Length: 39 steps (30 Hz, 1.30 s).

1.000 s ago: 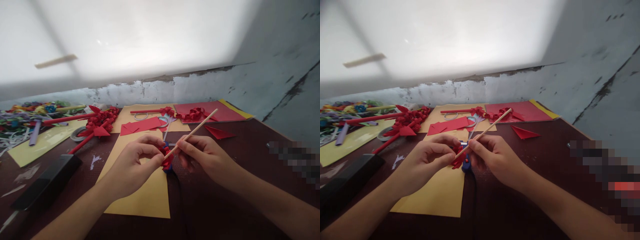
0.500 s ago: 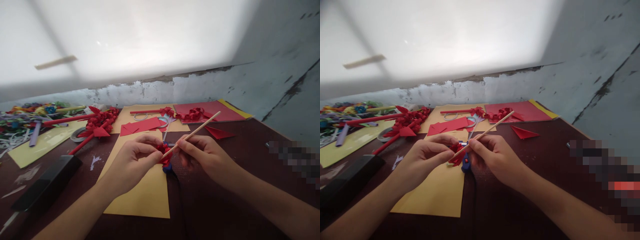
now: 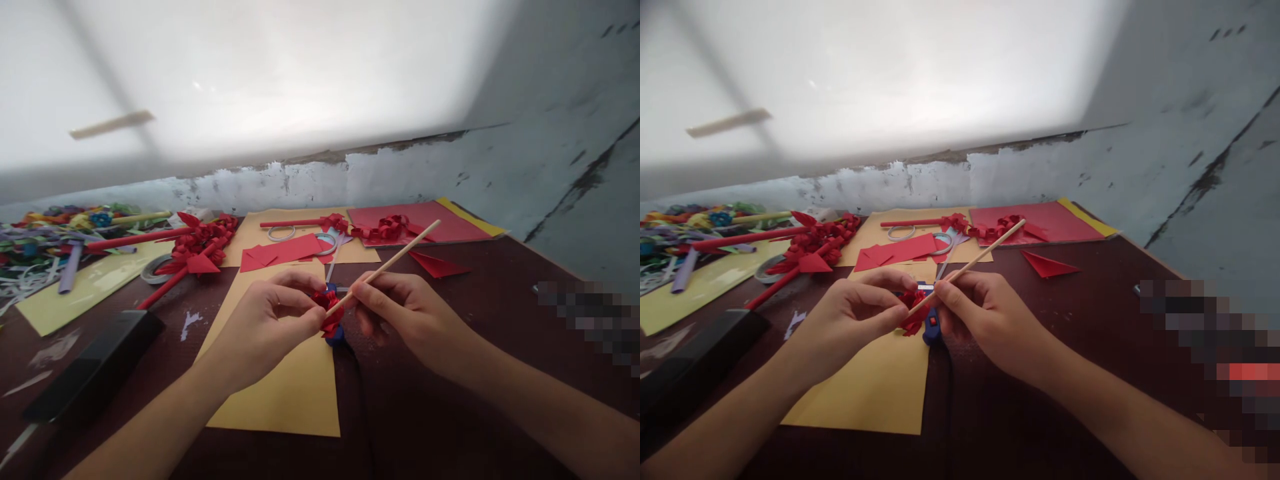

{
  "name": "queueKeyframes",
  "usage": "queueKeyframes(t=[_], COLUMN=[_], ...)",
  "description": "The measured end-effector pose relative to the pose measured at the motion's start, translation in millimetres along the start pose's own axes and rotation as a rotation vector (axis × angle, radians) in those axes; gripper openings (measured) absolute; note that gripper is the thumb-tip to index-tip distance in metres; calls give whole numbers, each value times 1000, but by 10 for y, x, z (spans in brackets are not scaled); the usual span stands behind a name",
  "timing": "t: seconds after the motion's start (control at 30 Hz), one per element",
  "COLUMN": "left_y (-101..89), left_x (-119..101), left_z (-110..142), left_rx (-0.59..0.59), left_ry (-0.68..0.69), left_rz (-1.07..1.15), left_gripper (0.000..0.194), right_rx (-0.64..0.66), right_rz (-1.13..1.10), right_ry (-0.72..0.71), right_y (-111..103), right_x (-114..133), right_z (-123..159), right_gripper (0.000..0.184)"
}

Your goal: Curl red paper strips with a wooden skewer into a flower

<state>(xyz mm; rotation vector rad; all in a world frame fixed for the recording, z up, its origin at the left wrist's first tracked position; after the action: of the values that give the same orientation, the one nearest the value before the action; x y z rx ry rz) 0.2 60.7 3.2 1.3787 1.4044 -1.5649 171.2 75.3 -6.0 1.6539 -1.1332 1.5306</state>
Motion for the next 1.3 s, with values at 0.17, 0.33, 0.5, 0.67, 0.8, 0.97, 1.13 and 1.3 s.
queueKeyframes(t=[0.17, 0.33, 0.5, 0.67, 0.8, 0.97, 1.13, 1.3], left_y=[14, 13, -4, -16, -21, -9, -15, -16], left_x=[8, -15, -44, -51, -48, -22, -17, -9], left_z=[-9, 1, 11, 10, 8, 4, 6, 1], left_rx=[10, -19, -41, -56, -71, -71, -80, -59], left_ry=[-12, -8, 15, 44, 54, 19, 15, 25], left_rz=[62, 56, -57, -90, -39, 56, 74, 90], left_gripper=[21, 19, 17, 17, 14, 13, 13, 11], right_rx=[2, -40, -92, -98, -103, -89, -89, -81], right_rz=[-28, 3, -30, -17, 13, 6, 25, 25], right_ry=[-4, -19, 24, 41, 2, -21, -27, -49], right_y=[1, -43, -73, -60, -59, -52, -57, -50], right_x=[-2, 5, -20, -20, 17, 31, 32, 56], right_z=[-16, -8, -11, -20, -8, 1, 2, -9], right_gripper=[42, 42, 51, 53, 51, 47, 45, 46])
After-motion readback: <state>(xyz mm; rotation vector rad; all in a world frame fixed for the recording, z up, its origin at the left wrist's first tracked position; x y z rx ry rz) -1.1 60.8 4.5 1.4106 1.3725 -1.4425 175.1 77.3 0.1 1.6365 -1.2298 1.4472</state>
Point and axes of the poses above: each hand's wrist, its own z-axis away from the middle knuckle, its own y-axis out of the palm, x = y × z, the point moved 7 cm from there along -z, towards the middle knuckle, and after that the axes turned 1 degree about -y, right-handed, at the moved point
